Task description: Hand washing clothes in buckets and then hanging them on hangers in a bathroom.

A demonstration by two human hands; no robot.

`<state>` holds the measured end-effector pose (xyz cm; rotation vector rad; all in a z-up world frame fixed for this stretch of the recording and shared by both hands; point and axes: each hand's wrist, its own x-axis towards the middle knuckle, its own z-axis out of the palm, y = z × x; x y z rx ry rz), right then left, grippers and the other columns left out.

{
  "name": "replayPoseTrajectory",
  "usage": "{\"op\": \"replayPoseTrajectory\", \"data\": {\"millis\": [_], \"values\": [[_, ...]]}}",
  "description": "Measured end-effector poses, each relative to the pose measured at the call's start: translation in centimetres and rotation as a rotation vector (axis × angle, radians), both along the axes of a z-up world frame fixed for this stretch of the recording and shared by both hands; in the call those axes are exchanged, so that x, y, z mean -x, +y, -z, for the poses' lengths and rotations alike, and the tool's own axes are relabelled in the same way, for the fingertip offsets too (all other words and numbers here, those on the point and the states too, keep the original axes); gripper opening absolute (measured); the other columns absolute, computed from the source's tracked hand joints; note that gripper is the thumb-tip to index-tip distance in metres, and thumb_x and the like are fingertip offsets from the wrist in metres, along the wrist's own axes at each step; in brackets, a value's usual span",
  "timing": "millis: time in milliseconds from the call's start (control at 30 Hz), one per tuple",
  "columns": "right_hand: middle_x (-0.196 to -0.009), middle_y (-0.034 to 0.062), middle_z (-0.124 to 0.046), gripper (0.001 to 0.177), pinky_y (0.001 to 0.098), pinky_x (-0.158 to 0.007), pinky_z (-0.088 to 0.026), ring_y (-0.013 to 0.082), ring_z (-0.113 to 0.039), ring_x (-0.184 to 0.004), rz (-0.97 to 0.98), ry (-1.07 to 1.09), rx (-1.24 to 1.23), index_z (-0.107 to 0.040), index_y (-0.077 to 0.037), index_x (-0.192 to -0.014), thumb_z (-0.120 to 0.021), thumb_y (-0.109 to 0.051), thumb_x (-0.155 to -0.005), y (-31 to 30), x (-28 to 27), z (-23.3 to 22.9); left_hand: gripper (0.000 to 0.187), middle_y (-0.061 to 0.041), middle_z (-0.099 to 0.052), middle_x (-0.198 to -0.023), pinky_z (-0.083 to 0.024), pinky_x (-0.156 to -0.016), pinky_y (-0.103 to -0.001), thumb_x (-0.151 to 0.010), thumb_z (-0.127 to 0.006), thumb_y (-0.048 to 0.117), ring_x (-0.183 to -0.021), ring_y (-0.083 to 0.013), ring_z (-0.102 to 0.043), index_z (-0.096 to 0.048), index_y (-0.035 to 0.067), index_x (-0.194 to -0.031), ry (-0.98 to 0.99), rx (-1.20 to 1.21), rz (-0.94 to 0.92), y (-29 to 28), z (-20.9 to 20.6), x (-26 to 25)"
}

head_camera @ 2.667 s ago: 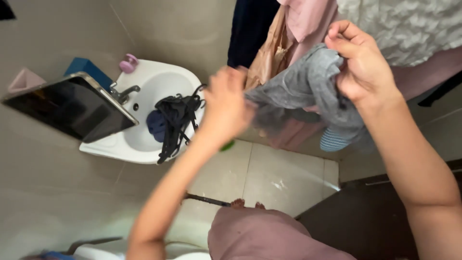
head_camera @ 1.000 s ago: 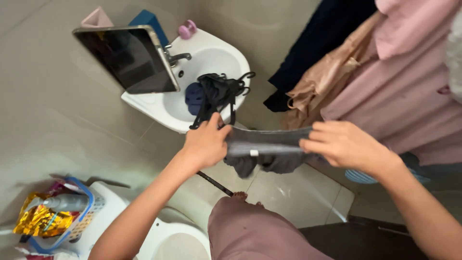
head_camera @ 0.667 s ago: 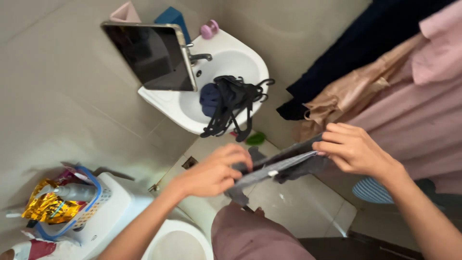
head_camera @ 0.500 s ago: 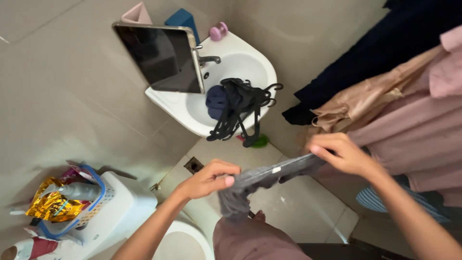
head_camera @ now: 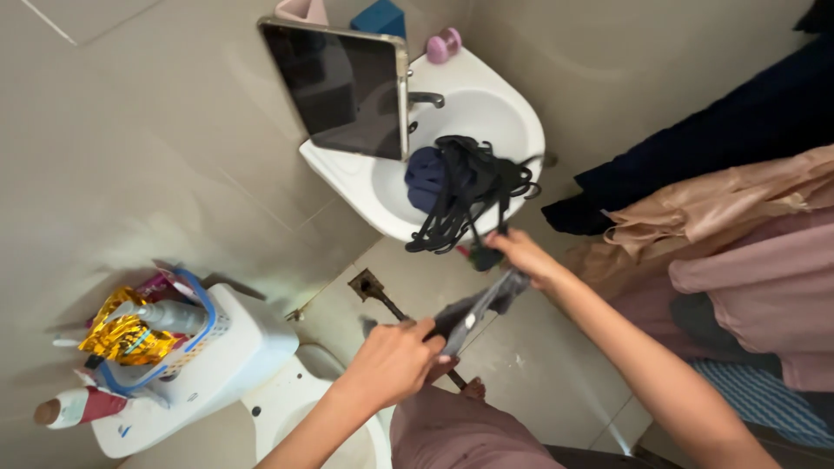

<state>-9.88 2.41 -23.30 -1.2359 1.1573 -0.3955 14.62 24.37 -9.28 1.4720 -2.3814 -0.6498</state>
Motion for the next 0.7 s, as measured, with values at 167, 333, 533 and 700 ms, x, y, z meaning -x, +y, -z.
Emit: {"op": "replayPoseTrajectory", "data": {"millis": [167,333,533,700], "values": [[-0.095,0.0048,-0.059,0.020,0.0316,-0.081,-0.052,0.0152,-0.057,-0.089,0.275,-0.308,0.212,-0.057,-0.004,-0.103,-0.058,-0.024,-0.102,0.0,1.7,3.8,0.024,-0.012,-0.062,-0.089,-0.052,-0.054,-0.041,-0.088,-0.071,0.028,-0.078,-0.0283,-0.067,-0.066,0.004,-0.092,-0.031,0.288,-0.112,-0.4,-2.1,-1.3],[-0.093,0.0021,-0.055,0.011,0.0366,-0.076,-0.056,0.0137,-0.056,-0.084,0.431,-0.493,0.160,-0.055,-0.008,-0.107,-0.057,-0.019,-0.103,3.6,3.1,-3.9,0.018,-0.009,-0.059,-0.083,-0.052,-0.054,-0.038,-0.087,-0.073,0.018,-0.073,-0.0264,-0.065,-0.064,0.004,-0.095,0.060,0.451,-0.175,-1.5,-4.6,-2.9],[-0.096,0.0031,-0.058,0.015,0.0351,-0.073,-0.060,0.0188,-0.065,-0.082,0.362,-0.695,0.347,-0.050,-0.011,-0.112,-0.055,-0.024,-0.106,6.0,8.0,-10.0,0.015,-0.007,-0.063,-0.074,-0.050,-0.056,-0.038,-0.088,-0.074,0.016,-0.063,-0.0269,-0.064,-0.068,0.008,-0.099,0.312,0.415,-0.028,-4.2,-7.0,-5.0],[-0.099,0.0104,-0.064,0.016,0.0340,-0.074,-0.051,0.0202,-0.061,-0.084,0.332,-0.387,0.470,-0.061,-0.002,-0.113,-0.063,-0.017,-0.109,7.8,11.9,-13.2,0.015,-0.009,-0.059,-0.070,-0.047,-0.057,-0.040,-0.080,-0.077,0.014,-0.065,-0.0281,-0.061,-0.067,0.007,-0.088,0.252,0.532,0.126,-6.2,-11.7,-5.1]]}}
